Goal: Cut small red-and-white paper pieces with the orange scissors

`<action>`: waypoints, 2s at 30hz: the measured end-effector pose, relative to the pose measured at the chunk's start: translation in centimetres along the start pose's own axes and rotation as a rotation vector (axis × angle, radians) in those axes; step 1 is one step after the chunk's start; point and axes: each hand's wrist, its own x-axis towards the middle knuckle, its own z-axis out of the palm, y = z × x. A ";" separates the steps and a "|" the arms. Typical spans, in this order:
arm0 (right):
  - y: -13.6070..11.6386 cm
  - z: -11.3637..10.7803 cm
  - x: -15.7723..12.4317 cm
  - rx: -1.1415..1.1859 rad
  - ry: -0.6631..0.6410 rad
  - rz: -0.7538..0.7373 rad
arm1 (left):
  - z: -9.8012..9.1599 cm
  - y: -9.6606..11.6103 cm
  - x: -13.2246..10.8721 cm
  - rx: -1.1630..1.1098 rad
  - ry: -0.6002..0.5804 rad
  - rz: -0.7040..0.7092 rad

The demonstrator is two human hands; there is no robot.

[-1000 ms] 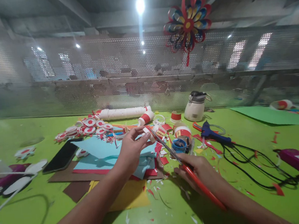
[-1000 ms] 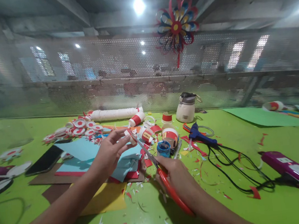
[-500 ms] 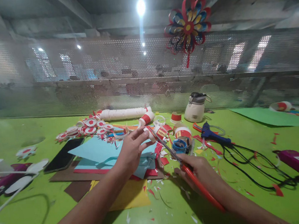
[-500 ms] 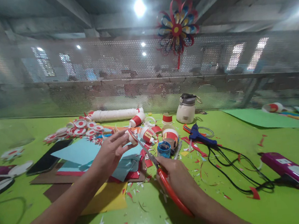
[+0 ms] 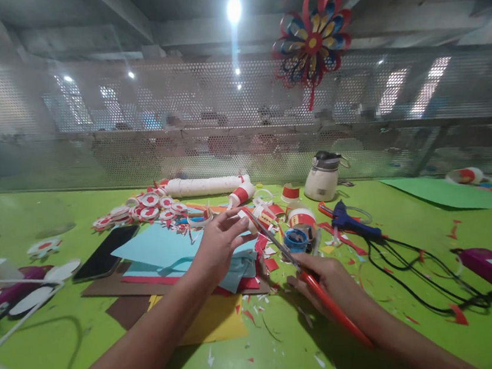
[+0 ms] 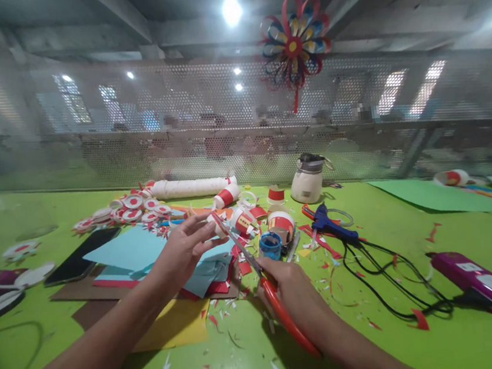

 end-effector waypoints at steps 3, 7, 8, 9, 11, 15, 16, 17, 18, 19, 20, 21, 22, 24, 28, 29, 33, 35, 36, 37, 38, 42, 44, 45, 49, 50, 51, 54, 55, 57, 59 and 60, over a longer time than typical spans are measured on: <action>-0.5 -0.2 -0.1 0.020 0.010 0.028 | -0.1 -0.1 0.0 0.005 -0.002 -0.007; -0.4 -0.1 -0.2 0.006 0.004 0.005 | 0.0 -0.1 0.0 0.015 0.001 0.011; -0.2 -0.1 -0.2 -0.006 0.007 -0.011 | 0.0 -0.1 0.0 0.018 0.002 0.016; -0.1 0.0 -0.2 -0.019 0.013 -0.028 | 0.0 -0.1 0.1 0.020 0.007 0.021; 0.3 0.1 -0.1 -0.044 0.024 -0.057 | 0.0 -0.2 0.1 0.027 0.024 0.035; 0.6 0.2 0.1 -0.055 0.026 -0.086 | -0.1 -0.1 0.3 0.045 0.047 0.049; 0.6 0.2 0.2 -0.049 0.023 -0.092 | -0.1 -0.1 0.4 0.049 0.047 0.043; 0.7 0.2 0.2 -0.042 0.017 -0.095 | -0.2 -0.1 0.4 0.053 0.045 0.034; 0.7 0.2 0.2 -0.037 0.015 -0.094 | -0.1 -0.1 0.4 0.057 0.043 0.025; 0.7 0.2 0.1 -0.035 0.014 -0.092 | -0.1 -0.1 0.4 0.061 0.042 0.020; 0.7 0.2 0.1 -0.035 0.012 -0.089 | -0.1 -0.1 0.3 0.064 0.038 0.017; 0.7 0.2 0.1 -0.038 0.009 -0.083 | -0.1 -0.1 0.3 0.065 0.034 0.016; 0.7 0.2 0.1 -0.043 0.008 -0.076 | -0.1 -0.1 0.3 0.066 0.031 0.017; 0.7 0.2 0.0 -0.052 0.003 -0.060 | -0.1 -0.1 0.2 0.069 0.029 0.021; 0.6 0.2 0.0 -0.057 0.000 -0.026 | -0.1 -0.2 0.2 0.085 0.046 0.016; 0.7 0.1 0.0 -0.057 0.002 -0.026 | 0.0 -0.2 0.3 0.088 0.051 0.015; 0.8 0.1 0.0 -0.047 0.009 -0.045 | 0.0 -0.2 0.3 0.089 0.049 0.016; 0.8 0.1 0.0 -0.046 0.012 -0.047 | 0.0 -0.2 0.2 0.077 0.036 0.017; 0.8 0.1 -0.1 -0.051 0.014 -0.045 | 0.0 -0.2 0.2 0.065 0.029 0.017; 0.8 0.1 -0.1 -0.058 0.014 -0.041 | -0.1 -0.2 0.2 0.049 0.023 0.016; 0.7 0.1 -0.1 -0.067 0.012 -0.036 | -0.2 -0.3 0.2 0.030 0.018 0.015; 0.6 -0.1 0.0 -0.061 0.003 -0.018 | -0.4 -0.3 0.4 -0.011 0.017 0.014; 0.6 -0.1 0.1 -0.021 -0.009 -0.026 | -0.5 -0.3 0.4 -0.001 0.024 0.011; 0.6 -0.2 0.2 -0.003 -0.016 -0.035 | -0.4 -0.3 0.4 0.009 0.030 0.009; 0.7 0.0 0.2 0.022 -0.033 -0.060 | -0.3 -0.1 0.4 0.060 0.054 0.020; 0.7 0.0 0.1 0.025 -0.038 -0.049 | -0.2 -0.1 0.4 0.072 0.059 0.027; 0.6 0.0 0.1 0.029 -0.044 -0.034 | -0.2 -0.1 0.4 0.082 0.064 0.034; 0.4 0.0 -0.1 0.031 -0.050 0.010 | -0.2 -0.3 0.4 0.112 0.085 0.058; 0.4 0.0 -0.1 0.030 -0.049 0.017 | -0.2 -0.4 0.4 0.118 0.091 0.066; 0.4 -0.1 -0.1 0.031 -0.046 0.019 | -0.1 -0.5 0.4 0.130 0.100 0.074; 0.5 -0.1 -0.1 0.032 -0.042 0.010 | 0.0 -0.5 0.4 0.135 0.104 0.074; 0.5 -0.1 -0.1 0.031 -0.035 0.003 | 0.0 -0.5 0.4 0.138 0.105 0.074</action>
